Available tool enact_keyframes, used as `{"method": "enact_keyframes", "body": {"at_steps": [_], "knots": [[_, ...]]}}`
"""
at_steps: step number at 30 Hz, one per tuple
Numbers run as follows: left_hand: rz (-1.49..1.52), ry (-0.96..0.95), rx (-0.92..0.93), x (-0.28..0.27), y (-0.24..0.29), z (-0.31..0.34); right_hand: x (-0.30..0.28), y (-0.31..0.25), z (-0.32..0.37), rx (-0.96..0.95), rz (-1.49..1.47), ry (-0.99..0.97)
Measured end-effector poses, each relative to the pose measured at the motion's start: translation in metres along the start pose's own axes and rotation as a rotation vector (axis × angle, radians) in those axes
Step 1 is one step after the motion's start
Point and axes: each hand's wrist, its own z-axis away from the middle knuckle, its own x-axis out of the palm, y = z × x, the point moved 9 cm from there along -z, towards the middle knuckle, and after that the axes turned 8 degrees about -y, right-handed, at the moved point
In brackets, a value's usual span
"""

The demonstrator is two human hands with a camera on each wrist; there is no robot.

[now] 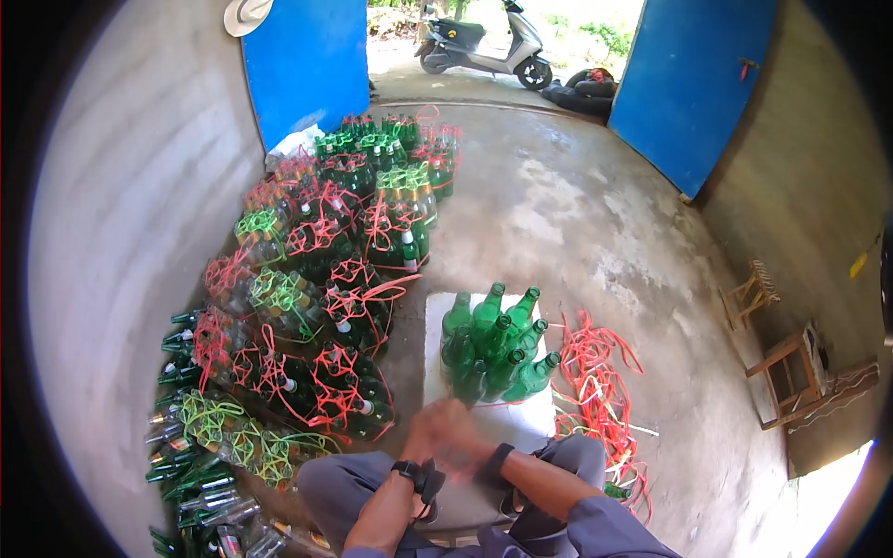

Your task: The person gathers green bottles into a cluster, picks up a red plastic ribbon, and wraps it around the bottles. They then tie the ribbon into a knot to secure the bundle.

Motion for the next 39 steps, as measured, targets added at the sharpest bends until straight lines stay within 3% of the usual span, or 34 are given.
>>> {"method": "enact_keyframes", "body": {"at_steps": [1,2,4,6,8,9,11,15,17,18,22,24,27,30,39], "knots": [[-0.218,0.002,-0.054,-0.002,0.006,0.001,-0.009,0.008,0.000,0.119,-0.205,-0.002],[-0.215,0.004,-0.077,-0.005,0.010,-0.003,-0.013,0.016,0.003,0.241,-0.412,-0.011],[0.028,-0.042,-0.157,-0.002,0.010,0.004,-0.043,0.000,0.010,0.604,-0.805,-0.244],[0.822,0.006,-0.073,0.030,-0.057,-0.003,-0.034,0.002,0.008,0.372,-0.844,-0.104],[-0.309,0.162,0.251,0.003,0.020,0.004,-0.054,-0.012,0.011,0.328,-0.948,-0.048],[-0.307,0.156,0.220,-0.001,0.040,0.001,-0.054,-0.011,0.013,0.343,-0.968,-0.068],[1.219,0.114,-0.301,0.017,0.018,-0.002,-0.028,0.010,0.038,0.741,-1.224,-0.164],[1.143,0.018,-0.376,0.018,0.033,-0.001,-0.021,0.034,0.053,0.770,-1.264,-0.020],[0.979,0.049,-0.408,0.015,0.017,-0.002,0.011,0.058,0.077,0.978,-1.460,0.132],[0.982,0.053,-0.420,0.016,0.015,-0.001,0.020,0.069,0.074,0.679,-1.219,0.107],[1.048,0.068,-0.410,0.015,0.016,-0.002,0.033,0.081,0.074,0.834,-1.166,0.020],[1.063,0.049,-0.407,0.015,0.022,-0.003,0.036,0.072,0.079,1.110,-1.609,0.118],[1.079,0.094,-0.492,0.015,0.022,0.002,0.047,0.068,0.074,1.103,-1.878,0.180],[1.031,0.086,-0.506,0.013,0.022,0.003,0.055,0.070,0.072,1.096,-2.000,0.207],[1.025,0.117,-0.500,0.011,0.014,0.005,0.060,0.072,0.074,1.128,-1.996,0.312]]}}
